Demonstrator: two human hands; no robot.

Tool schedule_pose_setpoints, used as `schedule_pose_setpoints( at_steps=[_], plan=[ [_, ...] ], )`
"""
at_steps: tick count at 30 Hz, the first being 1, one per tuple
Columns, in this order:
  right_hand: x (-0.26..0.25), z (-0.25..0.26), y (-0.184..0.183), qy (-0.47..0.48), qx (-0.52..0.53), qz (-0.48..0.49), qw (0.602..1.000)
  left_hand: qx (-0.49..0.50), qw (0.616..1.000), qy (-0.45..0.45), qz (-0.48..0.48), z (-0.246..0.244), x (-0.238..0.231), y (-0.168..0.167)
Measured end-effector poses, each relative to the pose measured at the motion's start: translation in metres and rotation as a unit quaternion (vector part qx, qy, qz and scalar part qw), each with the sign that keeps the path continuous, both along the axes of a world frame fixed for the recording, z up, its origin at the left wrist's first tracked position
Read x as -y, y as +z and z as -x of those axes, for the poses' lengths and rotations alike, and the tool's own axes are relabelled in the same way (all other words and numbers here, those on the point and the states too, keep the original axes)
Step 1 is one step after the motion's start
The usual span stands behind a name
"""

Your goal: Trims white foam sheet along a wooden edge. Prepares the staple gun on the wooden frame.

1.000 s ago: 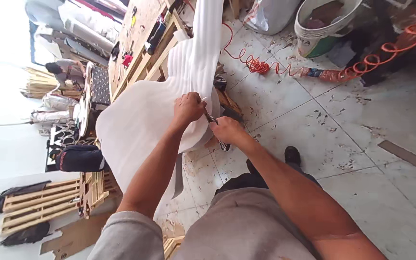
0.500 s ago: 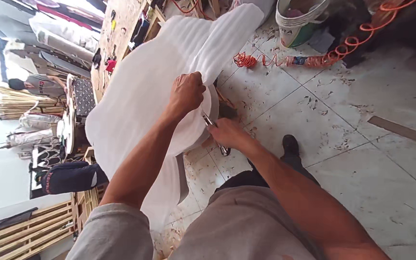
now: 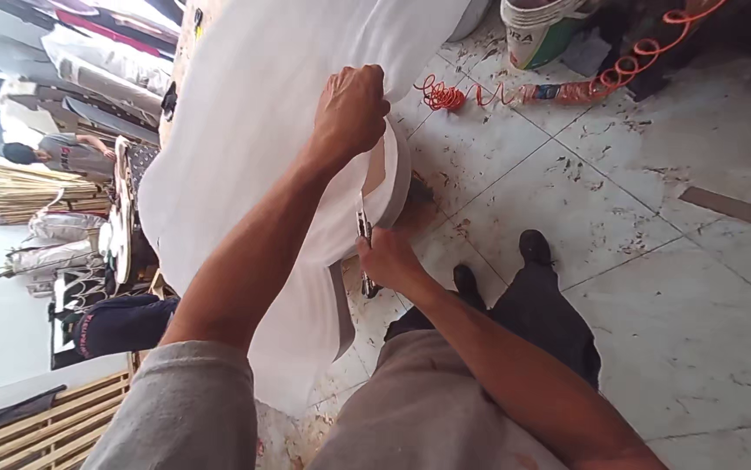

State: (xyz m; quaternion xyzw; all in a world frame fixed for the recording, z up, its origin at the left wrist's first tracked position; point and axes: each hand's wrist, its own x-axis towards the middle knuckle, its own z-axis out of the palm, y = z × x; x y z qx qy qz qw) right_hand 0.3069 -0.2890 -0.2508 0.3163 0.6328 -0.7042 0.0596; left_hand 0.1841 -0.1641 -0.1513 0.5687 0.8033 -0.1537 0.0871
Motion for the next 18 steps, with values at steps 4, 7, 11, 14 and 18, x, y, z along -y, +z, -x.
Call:
schedule_pose_setpoints(
  at_steps=[4, 7, 11, 14, 18],
  plan=[
    [0.034, 0.013, 0.002, -0.012, -0.007, 0.004, 1.000, -0.008, 1.000, -0.020, -0.009, -0.003, -0.001, 0.009],
    [0.032, 0.023, 0.001, -0.025, -0.003, 0.006, 1.000, -0.019, 0.999, -0.029, -0.011, -0.005, -0.002, 0.015],
    [0.056, 0.030, 0.000, -0.015, -0.007, 0.008, 1.000, -0.033, 0.999, -0.023, -0.015, -0.006, -0.006, 0.011],
    [0.067, 0.029, -0.004, -0.016, -0.015, 0.013, 1.000, -0.030, 0.999, -0.015, -0.027, -0.005, -0.004, 0.013],
    [0.059, 0.031, -0.011, -0.023, -0.022, 0.023, 0.999, -0.086, 0.983, -0.015, -0.159, 0.011, 0.066, 0.045]
  ],
)
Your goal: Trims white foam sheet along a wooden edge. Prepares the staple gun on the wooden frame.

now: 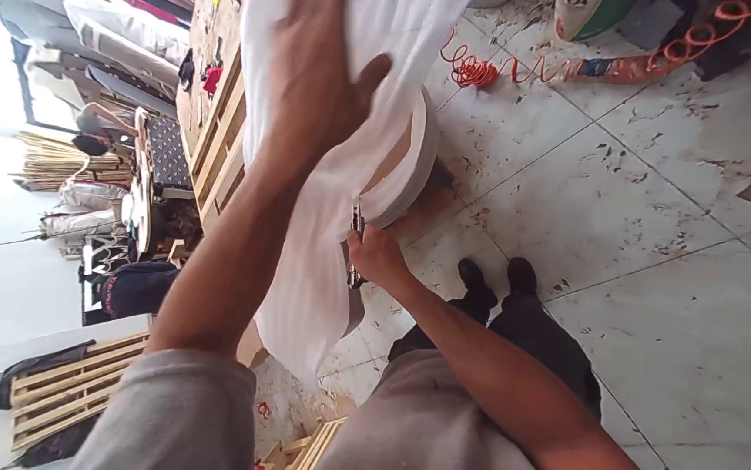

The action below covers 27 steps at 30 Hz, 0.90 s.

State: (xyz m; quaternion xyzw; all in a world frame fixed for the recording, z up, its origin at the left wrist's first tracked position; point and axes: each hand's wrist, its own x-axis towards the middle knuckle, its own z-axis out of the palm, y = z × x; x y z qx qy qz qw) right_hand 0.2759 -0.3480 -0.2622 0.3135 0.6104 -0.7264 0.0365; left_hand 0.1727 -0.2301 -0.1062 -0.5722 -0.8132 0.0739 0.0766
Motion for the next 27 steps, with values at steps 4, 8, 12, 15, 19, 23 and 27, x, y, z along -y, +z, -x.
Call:
schedule_pose_setpoints(
  at_steps=[4, 8, 12, 15, 19, 23, 27],
  plan=[
    [-0.001, 0.000, -0.003, 0.007, 0.004, -0.003, 1.000, 0.100, 0.960, 0.241, -0.104, 0.068, 0.129, 0.011],
    [0.006, 0.006, -0.006, -0.012, 0.013, -0.022, 1.000, 0.374, 0.866, 0.331, -0.023, 0.083, 0.173, -0.033],
    [0.017, 0.012, -0.013, -0.038, 0.015, -0.028, 0.999, 0.193, 0.953, 0.233, 0.031, 0.051, 0.162, -0.040],
    [0.022, 0.012, -0.005, -0.058, 0.012, -0.026, 0.998, 0.087, 0.977, 0.194, 0.027, 0.044, 0.168, -0.019],
    [0.021, 0.018, 0.002, -0.089, 0.000, -0.003, 0.996, 0.063, 0.986, 0.151, 0.027, 0.039, 0.175, -0.008],
    [0.033, 0.020, 0.009, -0.093, 0.015, -0.009, 0.995, 0.064, 0.986, 0.148, 0.046, 0.040, 0.159, -0.007],
    [0.056, 0.017, 0.013, -0.034, 0.011, -0.040, 0.999, 0.061, 0.987, 0.145, 0.039, 0.046, 0.161, -0.007]
  ],
)
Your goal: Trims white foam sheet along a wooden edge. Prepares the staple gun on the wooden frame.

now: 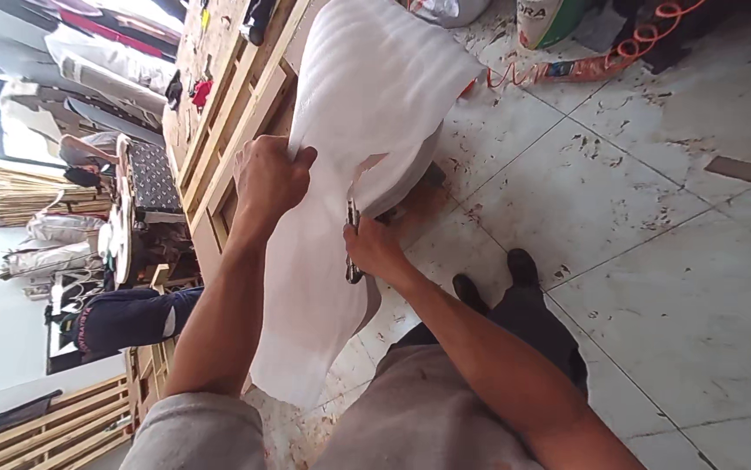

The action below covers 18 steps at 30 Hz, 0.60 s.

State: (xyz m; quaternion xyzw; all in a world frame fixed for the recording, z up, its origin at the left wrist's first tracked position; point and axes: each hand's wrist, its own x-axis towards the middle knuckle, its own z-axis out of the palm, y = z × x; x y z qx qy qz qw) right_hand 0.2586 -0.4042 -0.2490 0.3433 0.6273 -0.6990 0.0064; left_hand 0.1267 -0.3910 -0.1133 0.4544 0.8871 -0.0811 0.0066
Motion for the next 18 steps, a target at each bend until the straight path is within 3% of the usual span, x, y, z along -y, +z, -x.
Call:
schedule_pose_setpoints(
  at_steps=[5, 11, 14, 18],
  plan=[
    [-0.003, 0.012, -0.009, 0.023, 0.000, -0.009, 1.000, -0.007, 1.000, -0.001, -0.009, 0.004, 0.010, 0.003],
    [0.008, -0.004, -0.022, 0.144, -0.026, -0.022, 0.989, -0.014, 1.000, 0.006, 0.019, 0.011, 0.016, 0.010],
    [-0.006, 0.000, -0.027, 0.137, -0.034, -0.008, 0.990, -0.023, 0.999, 0.014, 0.037, 0.012, 0.019, 0.014],
    [-0.010, -0.016, -0.032, 0.227, -0.046, 0.041, 0.972, -0.037, 0.997, 0.018, 0.062, 0.016, 0.019, 0.018]
  ],
)
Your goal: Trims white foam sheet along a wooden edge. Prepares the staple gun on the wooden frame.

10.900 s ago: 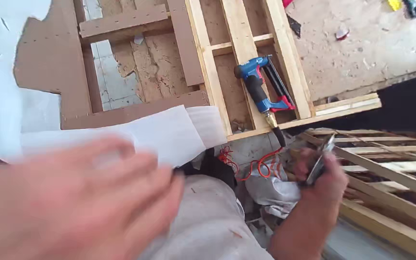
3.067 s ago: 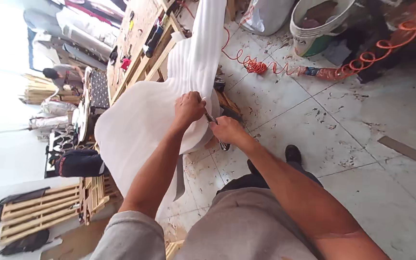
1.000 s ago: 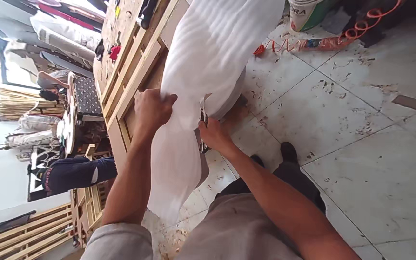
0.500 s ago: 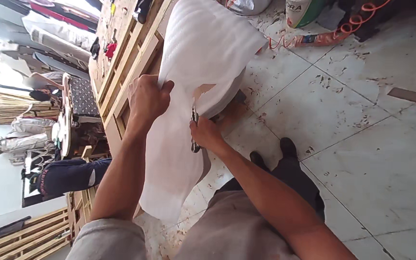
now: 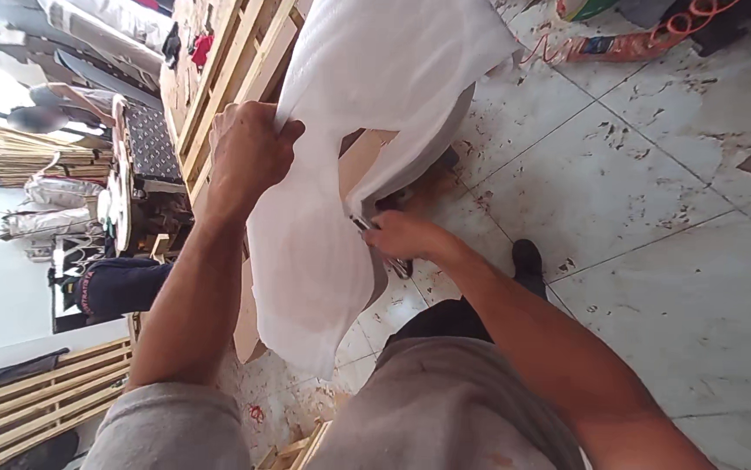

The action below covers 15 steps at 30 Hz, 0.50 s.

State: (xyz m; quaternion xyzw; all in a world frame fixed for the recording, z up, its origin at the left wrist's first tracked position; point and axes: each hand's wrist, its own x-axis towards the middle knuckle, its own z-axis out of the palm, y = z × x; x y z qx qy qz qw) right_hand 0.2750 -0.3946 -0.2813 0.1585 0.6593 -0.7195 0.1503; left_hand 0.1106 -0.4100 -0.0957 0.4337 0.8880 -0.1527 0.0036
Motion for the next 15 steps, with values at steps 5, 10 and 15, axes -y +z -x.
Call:
schedule_pose_setpoints(
  at_steps=[5, 10, 15],
  plan=[
    [0.015, -0.032, -0.009, 0.068, -0.008, 0.045, 0.997, 0.026, 0.995, -0.026, -0.089, 0.003, 0.020, 0.000],
    [0.021, -0.031, -0.008, 0.051, -0.006, 0.035, 0.998, 0.221, 0.955, 0.128, -0.149, -0.003, 0.153, -0.036],
    [0.037, -0.043, 0.002, 0.026, 0.017, 0.011, 0.999, 0.195, 0.954, 0.106, -0.201, -0.018, 0.212, -0.070]
  ],
)
